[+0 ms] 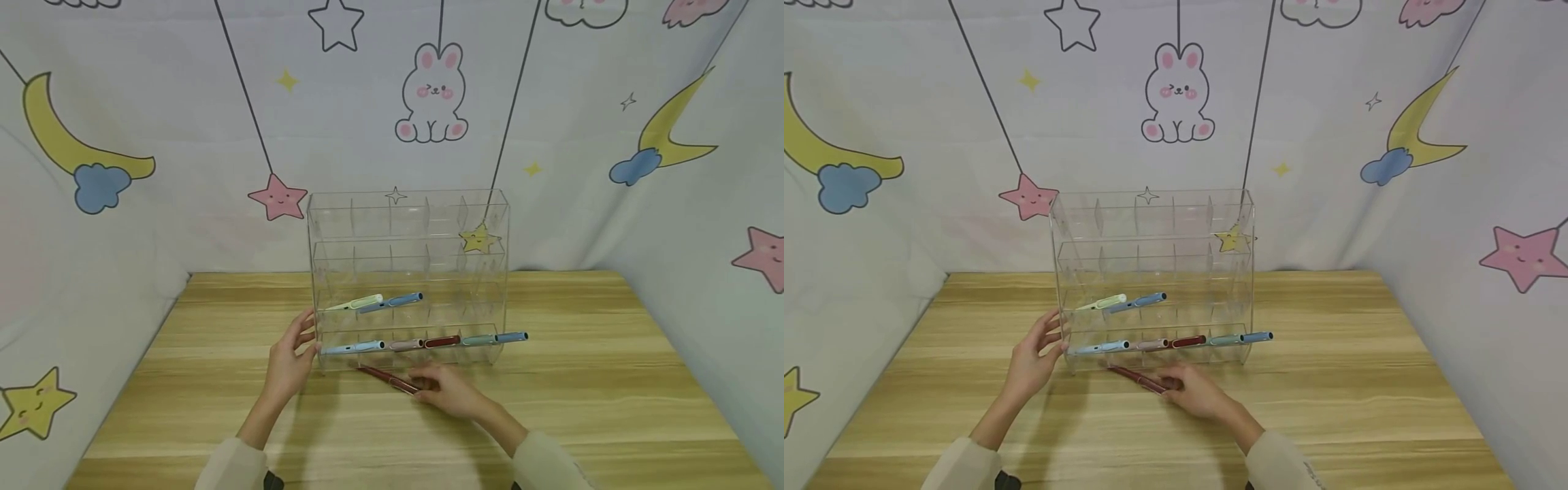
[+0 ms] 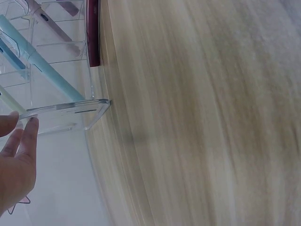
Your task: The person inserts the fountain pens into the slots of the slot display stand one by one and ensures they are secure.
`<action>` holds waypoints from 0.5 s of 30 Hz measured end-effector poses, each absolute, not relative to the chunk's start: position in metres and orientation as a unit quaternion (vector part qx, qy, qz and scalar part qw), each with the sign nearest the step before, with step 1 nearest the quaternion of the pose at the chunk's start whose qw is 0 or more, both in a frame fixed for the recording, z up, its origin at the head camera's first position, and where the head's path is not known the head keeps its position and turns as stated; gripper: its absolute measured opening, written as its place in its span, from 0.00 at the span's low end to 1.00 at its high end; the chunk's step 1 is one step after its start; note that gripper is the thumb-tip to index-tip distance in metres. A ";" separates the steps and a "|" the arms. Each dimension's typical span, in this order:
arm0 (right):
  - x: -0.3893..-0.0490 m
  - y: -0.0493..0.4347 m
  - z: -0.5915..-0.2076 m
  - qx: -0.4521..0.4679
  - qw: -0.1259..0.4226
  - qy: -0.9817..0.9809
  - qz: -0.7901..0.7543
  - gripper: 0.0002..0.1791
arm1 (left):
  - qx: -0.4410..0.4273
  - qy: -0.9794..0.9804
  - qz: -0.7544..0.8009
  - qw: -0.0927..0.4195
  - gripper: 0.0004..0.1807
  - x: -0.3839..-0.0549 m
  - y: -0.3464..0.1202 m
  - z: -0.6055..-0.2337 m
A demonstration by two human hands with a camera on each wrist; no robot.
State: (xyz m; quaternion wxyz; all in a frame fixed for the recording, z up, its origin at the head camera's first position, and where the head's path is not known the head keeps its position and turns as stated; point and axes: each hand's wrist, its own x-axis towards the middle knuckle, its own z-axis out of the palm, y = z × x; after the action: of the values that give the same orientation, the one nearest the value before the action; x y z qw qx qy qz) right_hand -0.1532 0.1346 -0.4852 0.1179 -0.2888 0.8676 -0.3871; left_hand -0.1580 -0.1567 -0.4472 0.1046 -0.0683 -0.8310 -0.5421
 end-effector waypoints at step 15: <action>-0.145 0.125 -0.489 -0.307 0.069 0.880 -0.356 0.15 | -0.069 -0.827 -0.547 0.108 0.33 -0.155 -0.155 -0.447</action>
State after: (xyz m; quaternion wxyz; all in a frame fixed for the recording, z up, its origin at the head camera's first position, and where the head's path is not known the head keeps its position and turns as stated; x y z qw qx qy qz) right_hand -0.1453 0.1254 -0.4889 0.0690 -0.3065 0.8799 -0.3564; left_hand -0.1545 -0.1548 -0.4470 0.1084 -0.0688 -0.8271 -0.5471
